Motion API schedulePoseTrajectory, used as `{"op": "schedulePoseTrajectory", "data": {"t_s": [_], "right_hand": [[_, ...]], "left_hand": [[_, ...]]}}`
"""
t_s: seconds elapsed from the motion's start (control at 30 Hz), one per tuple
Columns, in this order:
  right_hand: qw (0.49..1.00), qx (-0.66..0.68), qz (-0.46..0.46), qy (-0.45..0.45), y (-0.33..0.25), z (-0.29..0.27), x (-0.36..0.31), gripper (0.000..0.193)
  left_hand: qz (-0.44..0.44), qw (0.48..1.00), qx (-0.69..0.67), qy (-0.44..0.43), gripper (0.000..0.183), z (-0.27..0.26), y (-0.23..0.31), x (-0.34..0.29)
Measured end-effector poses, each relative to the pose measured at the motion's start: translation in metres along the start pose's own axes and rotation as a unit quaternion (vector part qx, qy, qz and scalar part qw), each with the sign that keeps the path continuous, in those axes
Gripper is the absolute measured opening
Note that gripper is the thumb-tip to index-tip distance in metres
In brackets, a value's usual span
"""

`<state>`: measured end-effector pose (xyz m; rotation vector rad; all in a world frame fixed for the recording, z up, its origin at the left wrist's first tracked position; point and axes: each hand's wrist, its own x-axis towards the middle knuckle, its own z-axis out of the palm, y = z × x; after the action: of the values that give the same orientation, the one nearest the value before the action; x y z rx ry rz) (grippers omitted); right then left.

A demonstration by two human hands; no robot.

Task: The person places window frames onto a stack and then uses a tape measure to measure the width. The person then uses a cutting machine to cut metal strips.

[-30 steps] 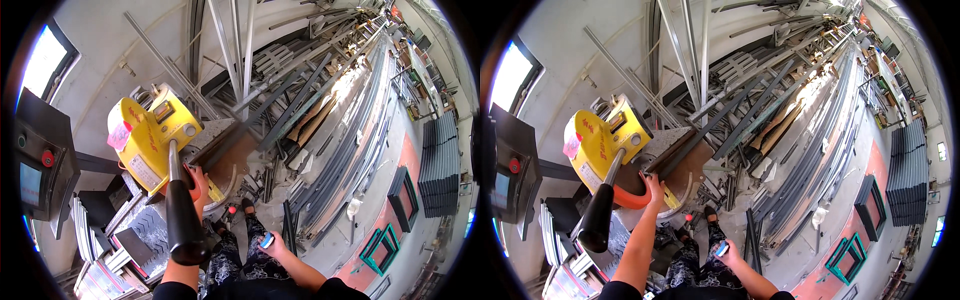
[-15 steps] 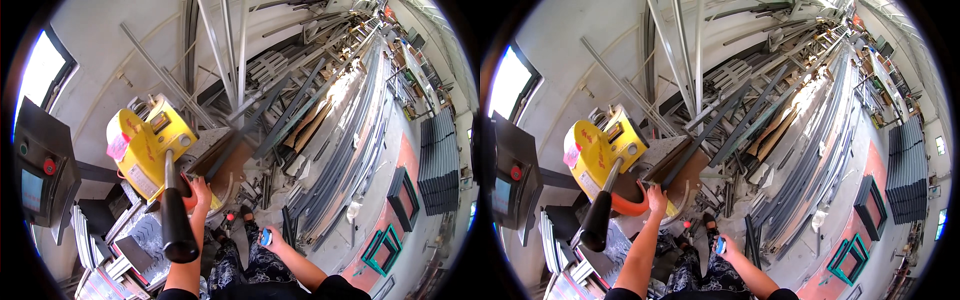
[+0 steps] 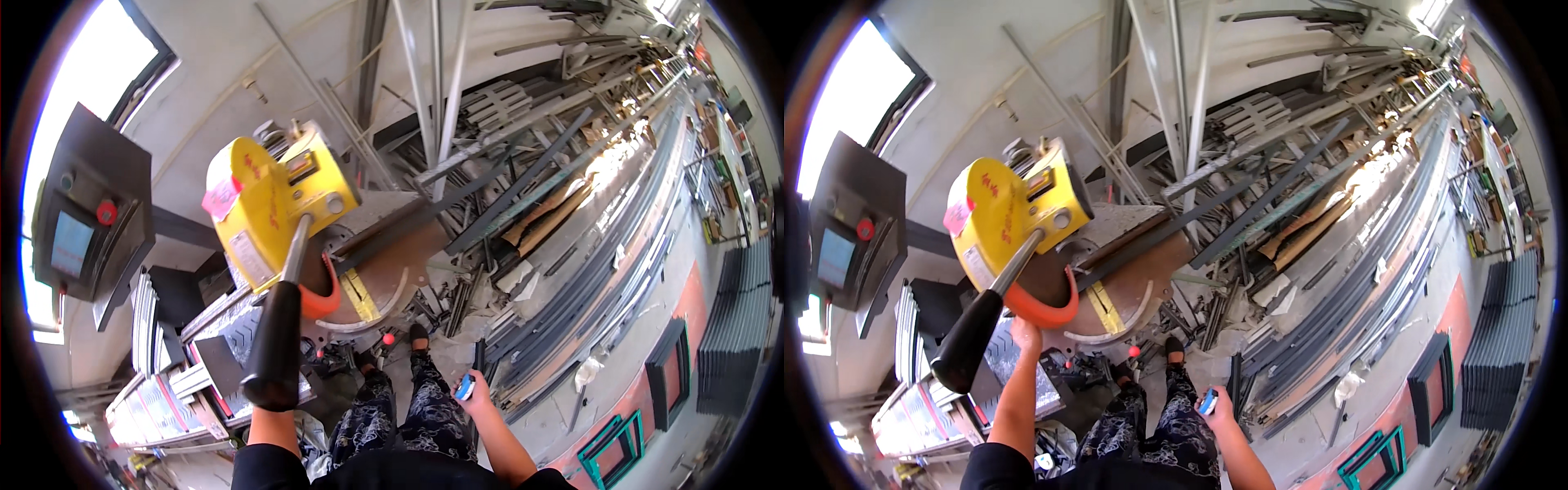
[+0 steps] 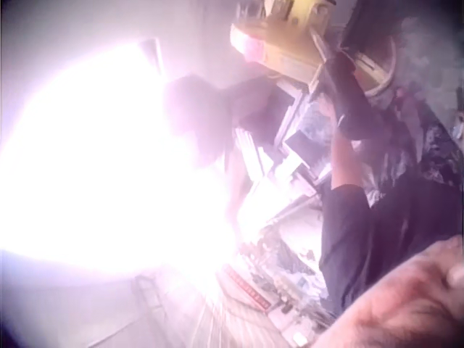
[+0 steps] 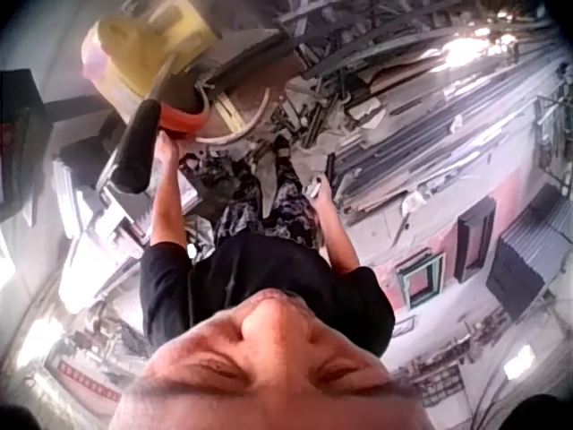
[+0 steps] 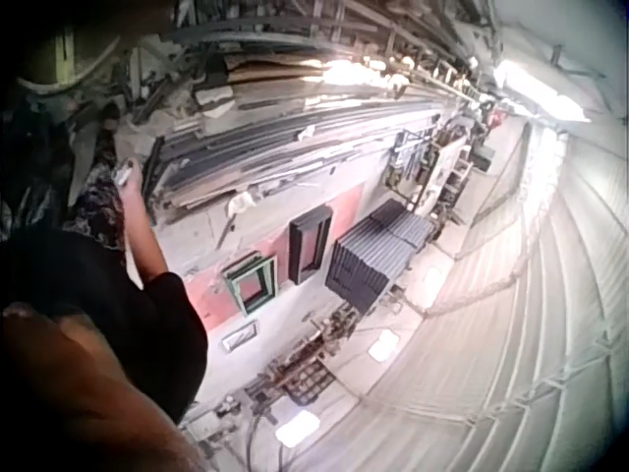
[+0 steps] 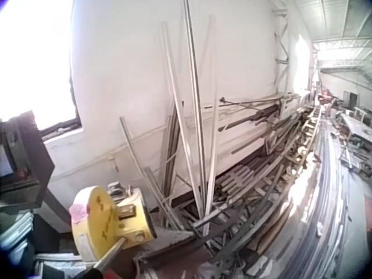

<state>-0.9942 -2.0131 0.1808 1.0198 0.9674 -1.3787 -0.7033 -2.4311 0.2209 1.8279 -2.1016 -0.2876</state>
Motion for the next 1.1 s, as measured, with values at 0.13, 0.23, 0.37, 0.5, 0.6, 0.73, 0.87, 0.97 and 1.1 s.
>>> {"op": "schedulePoseTrajectory", "data": {"t_s": [0.13, 0.23, 0.37, 0.5, 0.6, 0.73, 0.87, 0.97, 1.1], "right_hand": [[0.998, -0.056, 0.003, -0.015, 0.003, 0.012, 0.004, 0.023], [0.997, -0.071, 0.018, -0.028, 0.018, 0.028, 0.001, 0.026], [0.986, -0.148, 0.022, -0.07, 0.042, 0.047, -0.007, 0.031], [0.984, -0.17, 0.031, -0.051, 0.066, 0.053, -0.009, 0.03], [0.982, -0.183, 0.037, -0.041, 0.078, 0.051, -0.009, 0.03], [0.983, -0.175, 0.04, -0.033, 0.087, 0.05, -0.01, 0.031], [0.986, -0.159, 0.034, -0.029, 0.091, 0.054, -0.013, 0.029], [0.985, -0.16, 0.041, -0.056, 0.085, 0.057, -0.013, 0.027], [0.976, -0.202, 0.036, -0.074, 0.048, 0.073, 0.0, 0.019]], "left_hand": [[0.039, 0.984, 0.172, 0.005, 0.028, -0.002, -0.077, -0.012], [0.077, 0.979, 0.175, -0.073, 0.028, 0.003, -0.099, -0.012], [-0.01, 0.966, 0.257, -0.038, 0.033, -0.014, -0.113, -0.007], [0.014, 0.963, 0.252, -0.093, 0.034, -0.028, -0.125, 0.003], [0.013, 0.964, 0.239, -0.116, 0.034, -0.034, -0.128, 0.012], [-0.015, 0.967, 0.172, -0.189, 0.036, -0.045, -0.13, 0.031], [-0.026, 0.97, 0.117, -0.212, 0.036, -0.051, -0.134, 0.041], [0.003, 0.977, 0.098, -0.189, 0.035, -0.048, -0.139, 0.04], [-0.002, 0.984, 0.07, -0.161, 0.036, -0.044, -0.139, 0.035]]}}
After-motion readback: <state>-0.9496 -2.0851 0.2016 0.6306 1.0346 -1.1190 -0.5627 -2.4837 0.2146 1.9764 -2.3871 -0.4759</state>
